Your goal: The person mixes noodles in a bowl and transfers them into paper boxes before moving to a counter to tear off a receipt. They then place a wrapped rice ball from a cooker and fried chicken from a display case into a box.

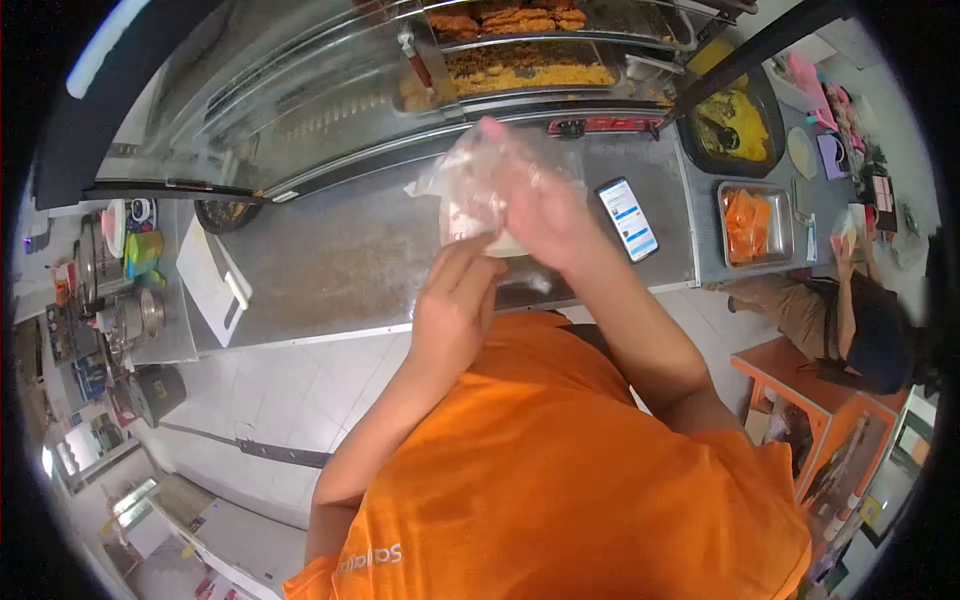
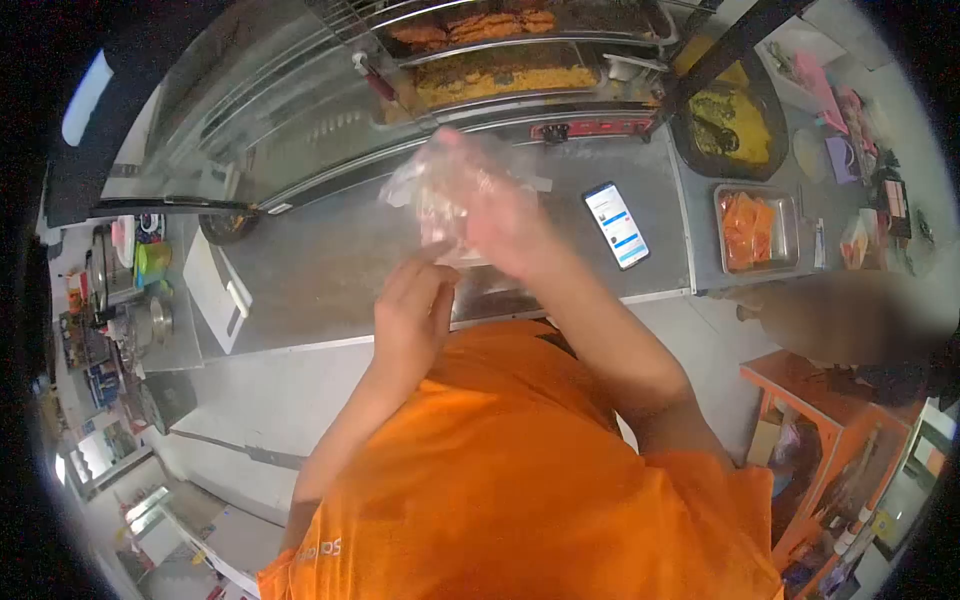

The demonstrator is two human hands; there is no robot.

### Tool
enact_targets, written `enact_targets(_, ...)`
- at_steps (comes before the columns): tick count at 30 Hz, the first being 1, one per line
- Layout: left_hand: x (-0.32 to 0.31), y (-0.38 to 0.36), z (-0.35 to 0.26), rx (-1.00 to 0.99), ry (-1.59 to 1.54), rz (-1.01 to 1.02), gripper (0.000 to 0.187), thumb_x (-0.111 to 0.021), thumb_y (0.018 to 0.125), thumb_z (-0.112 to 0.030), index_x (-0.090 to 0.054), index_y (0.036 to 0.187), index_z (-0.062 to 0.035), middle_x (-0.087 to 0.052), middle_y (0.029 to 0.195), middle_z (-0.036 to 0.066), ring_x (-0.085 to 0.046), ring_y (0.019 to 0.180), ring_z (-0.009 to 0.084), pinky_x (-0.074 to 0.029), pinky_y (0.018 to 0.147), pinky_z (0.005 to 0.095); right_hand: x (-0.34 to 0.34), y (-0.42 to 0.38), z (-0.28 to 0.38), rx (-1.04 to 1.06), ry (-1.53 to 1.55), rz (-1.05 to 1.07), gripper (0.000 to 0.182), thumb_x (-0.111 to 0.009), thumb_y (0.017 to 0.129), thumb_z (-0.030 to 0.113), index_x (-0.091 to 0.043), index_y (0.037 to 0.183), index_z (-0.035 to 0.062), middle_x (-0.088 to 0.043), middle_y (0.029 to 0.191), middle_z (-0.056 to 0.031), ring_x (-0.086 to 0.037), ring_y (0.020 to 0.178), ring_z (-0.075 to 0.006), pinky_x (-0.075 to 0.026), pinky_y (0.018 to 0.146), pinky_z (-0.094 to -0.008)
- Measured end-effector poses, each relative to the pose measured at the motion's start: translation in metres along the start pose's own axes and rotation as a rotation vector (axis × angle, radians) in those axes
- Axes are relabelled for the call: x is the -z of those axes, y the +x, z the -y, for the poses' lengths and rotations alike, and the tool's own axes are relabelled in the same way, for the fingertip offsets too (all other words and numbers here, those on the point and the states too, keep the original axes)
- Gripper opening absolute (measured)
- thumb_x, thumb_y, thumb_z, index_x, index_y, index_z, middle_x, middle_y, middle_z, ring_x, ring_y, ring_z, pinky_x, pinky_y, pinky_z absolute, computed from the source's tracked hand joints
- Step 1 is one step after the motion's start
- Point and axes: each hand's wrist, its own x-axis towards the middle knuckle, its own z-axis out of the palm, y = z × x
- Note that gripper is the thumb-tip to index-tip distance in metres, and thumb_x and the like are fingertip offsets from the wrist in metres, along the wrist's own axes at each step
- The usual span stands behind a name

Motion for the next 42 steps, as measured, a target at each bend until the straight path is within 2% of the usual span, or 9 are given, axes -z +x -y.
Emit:
enact_targets(7,0.006,-0.009,0.010,0.042,0.001,-0.006,0.014,-0.074,0.080,0.005,-0.064,0.088,-0.0004,-0.070,0.114,0.018,-0.068,0.100,0.0357,-0.054,0.085,0.0408,0.032,0.106,0.106,1.566,-1.694,-0.459,0.043,-0.081,0.083,0.026,-0.067,0.114,-0.0004,-0.066,0.111,-0.0198,-0.061,0.103,-0.0362,-0.045,0.092,-0.0485)
enact_targets(9,0.006,-0.012,0.013,0.056,-0.012,0.009,0.014,-0.074,0.080,0.004,-0.064,0.088,-0.0006,-0.071,0.111,0.018,-0.068,0.100,0.0355,-0.054,0.086,0.0403,-0.007,0.114,0.132,0.727,-1.980,-0.526,0.057,-0.060,0.092,0.054,-0.075,0.102,-0.0004,-0.066,0.114,-0.0320,-0.061,0.112,-0.0466,-0.044,0.105,-0.0525)
enact_targets(12,0.005,-0.013,0.014,0.064,-0.029,0.019,0.013,-0.074,0.080,0.004,-0.065,0.089,-0.0008,-0.072,0.108,0.018,-0.069,0.100,0.0353,-0.054,0.086,0.0395,0.001,0.179,0.152,0.170,-2.107,-0.484,0.052,-0.061,0.093,0.051,-0.075,0.101,0.0011,-0.068,0.109,-0.0323,-0.064,0.107,-0.0451,-0.049,0.099,-0.0481)
enact_targets(24,0.023,-0.032,0.035,0.207,-0.049,-0.040,0.010,-0.074,0.084,0.000,-0.066,0.091,-0.0011,-0.073,0.107,0.018,-0.072,0.098,0.0331,-0.055,0.085,0.0359,0.023,0.182,0.173,0.361,-2.060,-0.282,0.039,-0.073,0.086,0.031,-0.067,0.110,0.0010,-0.064,0.116,-0.0257,-0.058,0.112,-0.0411,-0.044,0.097,-0.0487)
enact_targets(28,0.023,-0.030,0.037,0.216,-0.070,-0.068,0.009,-0.072,0.084,0.001,-0.065,0.089,0.0007,-0.072,0.102,0.019,-0.070,0.096,0.0363,-0.054,0.083,0.0395,0.031,0.140,0.150,0.829,-2.139,-0.629,0.032,-0.066,0.090,0.027,-0.068,0.108,0.0011,-0.067,0.110,-0.0310,-0.063,0.108,-0.0468,-0.051,0.090,-0.0522)
enact_targets(30,0.021,-0.030,0.036,0.213,-0.070,-0.053,0.010,-0.072,0.084,0.000,-0.065,0.090,-0.0004,-0.073,0.104,0.018,-0.071,0.097,0.0336,-0.054,0.084,0.0368,0.064,0.140,0.134,1.571,-1.968,-0.381,0.042,-0.079,0.081,0.023,-0.064,0.113,0.0006,-0.061,0.104,-0.0210,-0.055,0.100,-0.0411,-0.040,0.094,-0.0524)
enact_targets(34,0.022,-0.025,0.034,0.171,-0.068,-0.034,0.011,-0.073,0.084,-0.001,-0.064,0.092,-0.0010,-0.073,0.106,0.018,-0.072,0.097,0.0314,-0.054,0.083,0.0357,0.050,0.073,0.090,1.431,-1.669,-0.421,0.040,-0.074,0.081,0.017,-0.061,0.116,0.0022,-0.057,0.100,-0.0173,-0.053,0.098,-0.0388,-0.045,0.089,-0.0482)
enact_targets(40,0.020,-0.028,0.046,0.282,-0.099,-0.059,0.012,-0.073,0.084,-0.004,-0.065,0.093,-0.0026,-0.074,0.105,0.015,-0.071,0.093,0.0296,-0.053,0.075,0.0339,0.070,-0.023,-0.050,0.182,-0.775,-0.334,0.027,-0.069,0.092,0.013,-0.068,0.117,0.0025,-0.067,0.107,-0.0026,-0.060,0.099,-0.0112,-0.049,0.089,-0.0283)
enact_targets(42,0.019,-0.026,0.044,0.266,-0.091,-0.070,0.012,-0.073,0.084,-0.004,-0.065,0.093,-0.0028,-0.075,0.105,0.015,-0.071,0.093,0.0289,-0.052,0.074,0.0337,0.093,-0.020,-0.078,0.129,-1.070,-0.329,0.037,-0.069,0.089,0.020,-0.065,0.121,0.0008,-0.069,0.099,-0.0127,-0.065,0.094,-0.0234,-0.050,0.089,-0.0341)
